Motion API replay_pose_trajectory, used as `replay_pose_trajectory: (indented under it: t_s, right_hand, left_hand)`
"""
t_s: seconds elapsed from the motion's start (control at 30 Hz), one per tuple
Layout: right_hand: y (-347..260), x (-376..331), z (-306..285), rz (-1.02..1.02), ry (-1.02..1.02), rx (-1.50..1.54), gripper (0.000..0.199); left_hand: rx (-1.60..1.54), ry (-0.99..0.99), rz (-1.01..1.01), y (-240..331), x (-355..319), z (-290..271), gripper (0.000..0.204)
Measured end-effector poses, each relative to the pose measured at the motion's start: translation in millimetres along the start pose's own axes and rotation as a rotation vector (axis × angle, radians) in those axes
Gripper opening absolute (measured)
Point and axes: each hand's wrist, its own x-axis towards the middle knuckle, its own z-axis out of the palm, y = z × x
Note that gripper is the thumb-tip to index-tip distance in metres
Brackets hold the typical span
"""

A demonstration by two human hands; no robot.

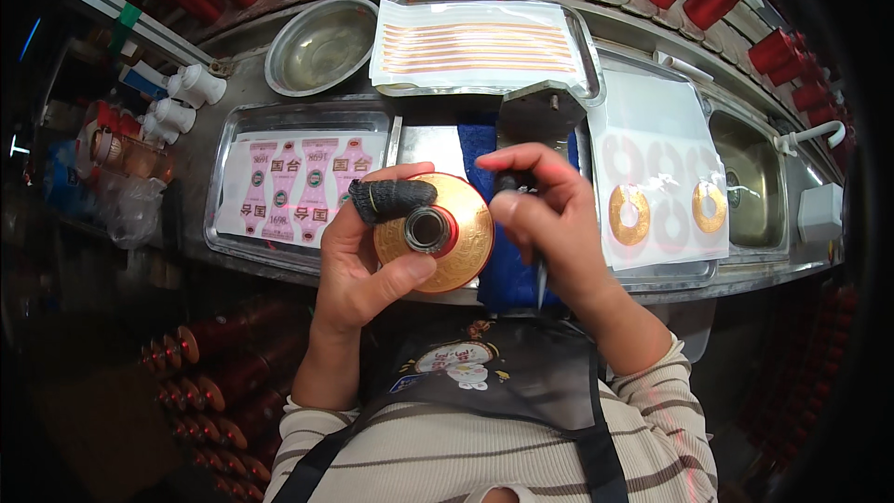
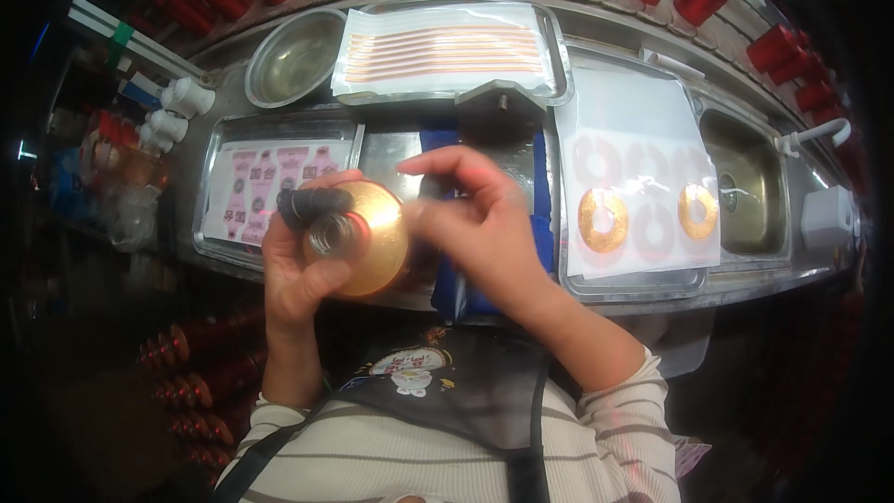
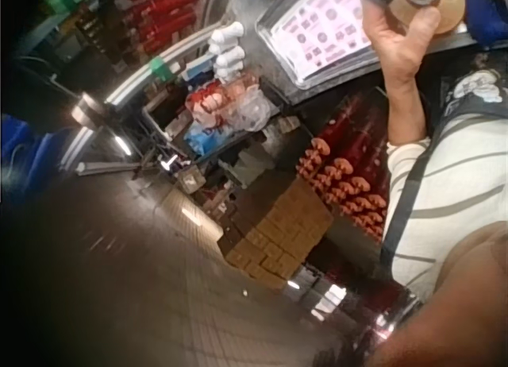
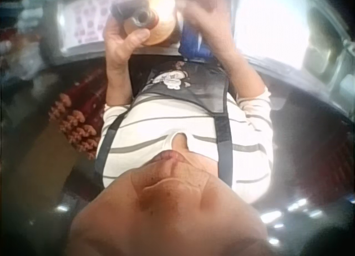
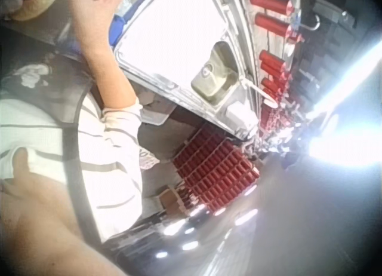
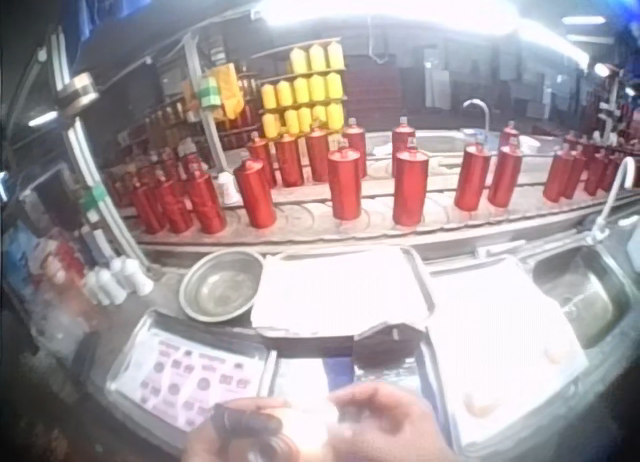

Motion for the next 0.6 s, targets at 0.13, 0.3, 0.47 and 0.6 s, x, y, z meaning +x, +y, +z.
replay_pose_trajectory:
  t_s: [0.13,0.3,0.47,0.6]
  right_hand:
    - [5,19,-47,0.142,0.307,0.426,0.039]
    - [-16,-45,2,-0.183,0.199,0.007,0.046]
    - [-10,-51,5,-0.622,0.055,-0.57,0.027]
    - [-23,-11,-3,-0.403,0.188,-0.446,0.026]
  left_hand:
    - [0.013,-0.014,0.009,-1,1,-1,0.063]
    - [0.0,-0.017,-0.016,-1,0,-1,0.063]
    - [-0.016,-0.018,-0.033,2,1,1,0.064]
    - [-0.002,-0.024,-0.032,2,0,0,0.064]
